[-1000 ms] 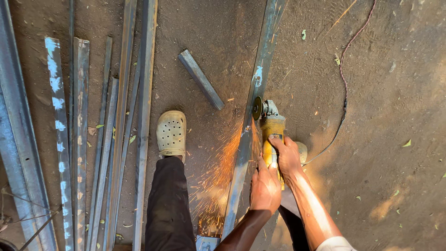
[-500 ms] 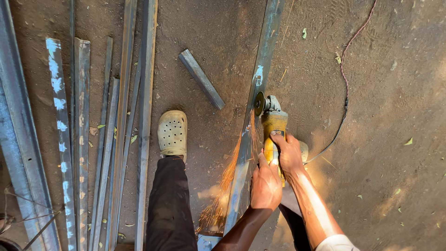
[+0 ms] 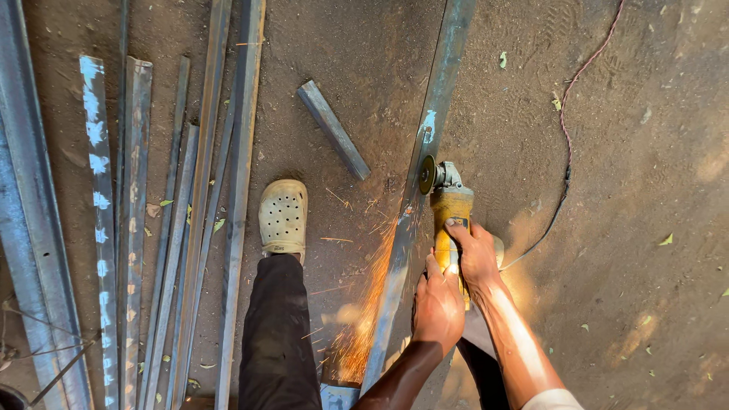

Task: The person uses an angle grinder to cut through a long metal bar on the ground while holding it steady by hand.

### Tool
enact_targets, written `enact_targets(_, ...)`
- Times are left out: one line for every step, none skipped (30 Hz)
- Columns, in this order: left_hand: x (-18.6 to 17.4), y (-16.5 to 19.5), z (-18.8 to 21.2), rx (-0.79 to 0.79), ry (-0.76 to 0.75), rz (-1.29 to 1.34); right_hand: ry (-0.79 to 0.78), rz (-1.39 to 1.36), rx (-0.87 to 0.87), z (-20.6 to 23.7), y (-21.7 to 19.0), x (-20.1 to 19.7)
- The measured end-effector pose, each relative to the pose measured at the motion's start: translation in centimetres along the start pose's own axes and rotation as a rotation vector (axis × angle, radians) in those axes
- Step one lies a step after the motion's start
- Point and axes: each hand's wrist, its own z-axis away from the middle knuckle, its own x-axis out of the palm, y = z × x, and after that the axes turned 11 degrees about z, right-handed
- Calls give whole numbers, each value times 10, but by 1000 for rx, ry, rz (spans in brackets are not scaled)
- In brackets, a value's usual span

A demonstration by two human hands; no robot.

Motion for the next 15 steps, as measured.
enact_targets(0, 1, 0, 15, 10, -4, 3, -6, 16, 0, 0, 0)
enact_targets(1, 1, -1, -28, -2, -9, 6, -9, 7, 0, 1, 0)
enact_targets(1, 1, -1, -73, -13, -14, 7, -11, 1, 0, 2, 0)
enact_targets(1, 1, -2, -121, -24, -21, 8, -14, -3, 0, 2, 0)
enact_targets(1, 0, -2, -101, -16, -33, 4, 1, -3, 1, 1, 0)
enact_targets(1, 0, -2, -78, -9, -45, 2, 16, -6, 1, 0, 0)
enact_targets(2, 0, -3, -52, -2, -55, 0, 33, -13, 1, -2, -1)
enact_targets(1, 0, -3, -10, 6, -36, 1, 21, -5, 1, -3, 0)
enact_targets(1, 0, -4, 33, 16, -14, -1, 13, 2, 1, -5, 0)
enact_targets(1, 0, -3, 72, 27, 7, -4, 3, 13, 2, -6, 0)
enact_targets(1, 0, -4, 37, 17, -8, -14, -3, 6, 2, -7, 0)
enact_targets(1, 0, -4, 0, 5, -21, -22, -7, 2, 2, -7, 1)
enact_targets(2, -1, -4, -41, -11, -36, -27, -11, 2, 3, -7, 0)
enact_targets(2, -1, -3, -69, -12, -34, -15, 35, -19, 3, -7, 1)
enact_targets(3, -2, -3, -96, -16, -31, -1, 83, -40, 2, -6, 0)
